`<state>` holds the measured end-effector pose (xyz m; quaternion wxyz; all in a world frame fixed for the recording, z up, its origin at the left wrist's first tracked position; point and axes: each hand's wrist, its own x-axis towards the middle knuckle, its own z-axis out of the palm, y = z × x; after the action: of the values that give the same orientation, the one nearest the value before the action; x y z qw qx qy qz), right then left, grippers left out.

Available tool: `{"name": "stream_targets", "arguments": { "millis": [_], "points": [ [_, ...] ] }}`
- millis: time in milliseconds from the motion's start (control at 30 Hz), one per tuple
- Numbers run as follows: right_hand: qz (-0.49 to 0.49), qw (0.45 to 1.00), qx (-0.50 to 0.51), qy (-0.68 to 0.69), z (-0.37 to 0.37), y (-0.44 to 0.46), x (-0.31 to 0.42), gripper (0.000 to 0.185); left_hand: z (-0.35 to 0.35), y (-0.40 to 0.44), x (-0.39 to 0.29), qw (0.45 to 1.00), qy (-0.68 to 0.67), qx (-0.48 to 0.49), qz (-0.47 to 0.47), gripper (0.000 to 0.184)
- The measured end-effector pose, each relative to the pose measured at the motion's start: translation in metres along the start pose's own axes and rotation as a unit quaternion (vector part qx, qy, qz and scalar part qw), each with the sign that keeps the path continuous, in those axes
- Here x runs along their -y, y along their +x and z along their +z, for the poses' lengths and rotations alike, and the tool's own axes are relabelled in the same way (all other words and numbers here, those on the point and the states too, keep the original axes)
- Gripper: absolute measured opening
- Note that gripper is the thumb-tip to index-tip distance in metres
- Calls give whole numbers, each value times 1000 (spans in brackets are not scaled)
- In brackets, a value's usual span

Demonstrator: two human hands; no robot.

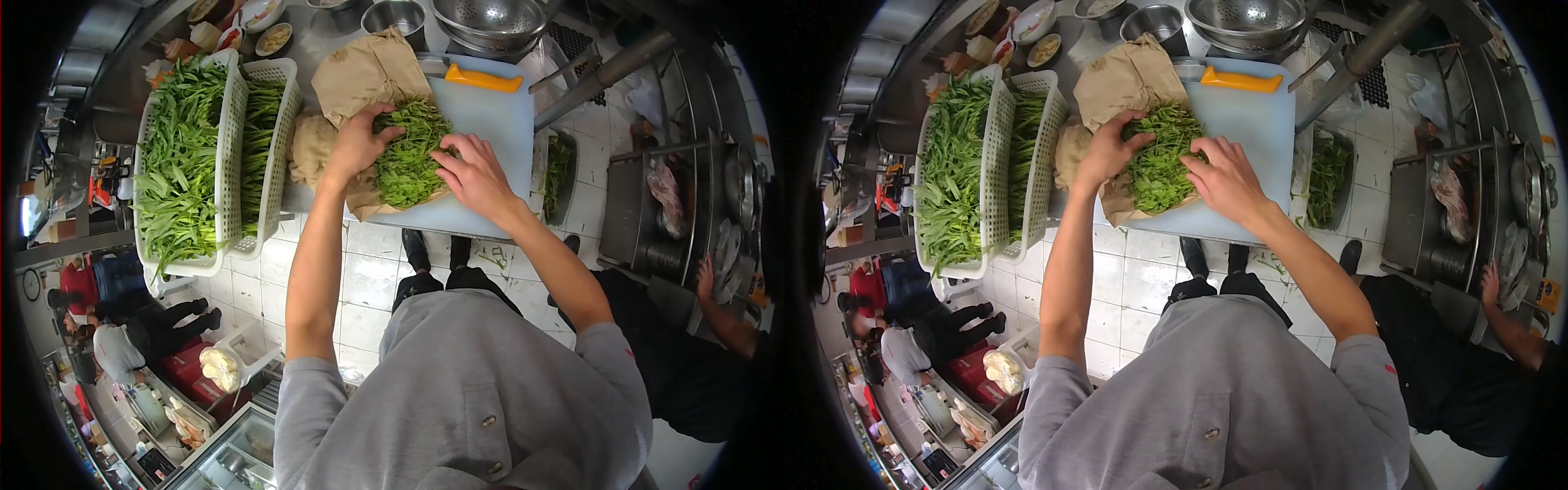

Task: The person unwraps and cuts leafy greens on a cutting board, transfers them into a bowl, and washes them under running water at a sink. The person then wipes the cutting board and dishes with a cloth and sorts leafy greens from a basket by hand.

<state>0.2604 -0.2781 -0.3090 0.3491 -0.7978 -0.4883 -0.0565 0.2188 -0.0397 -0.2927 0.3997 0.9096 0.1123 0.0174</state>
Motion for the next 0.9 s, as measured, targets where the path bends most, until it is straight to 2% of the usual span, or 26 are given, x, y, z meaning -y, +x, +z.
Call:
{"name": "stream_targets", "arguments": {
  "millis": [100,200,400,500,600,700,800,900],
  "points": [
    [-19,998,59,-2,-1,-1,-5,13,-6,3,-2,1000,-5,-6,-19,46],
    [-30,997,70,23,-10,-2,-4,9,-8,3,0,1000,-4,-16,-21,48],
    [27,998,0,61,-6,6,-11,9,-11,9,3,1000,8,2,-19,48],
    [42,998,0,52,-3,13,-15,14,-12,11,2,1000,4,4,-25,48],
    [-13,998,68,3,0,5,-27,22,-13,11,-2,1000,-1,-2,-30,47],
    [-15,997,73,15,-6,3,-26,25,-13,11,-2,1000,-3,1,-31,46],
    [23,997,31,70,-7,22,-15,21,-12,13,1,1000,-4,10,-23,46],
    [-18,998,-34,46,3,41,-6,19,-8,16,6,1000,-12,16,-8,44]
  ]
}}
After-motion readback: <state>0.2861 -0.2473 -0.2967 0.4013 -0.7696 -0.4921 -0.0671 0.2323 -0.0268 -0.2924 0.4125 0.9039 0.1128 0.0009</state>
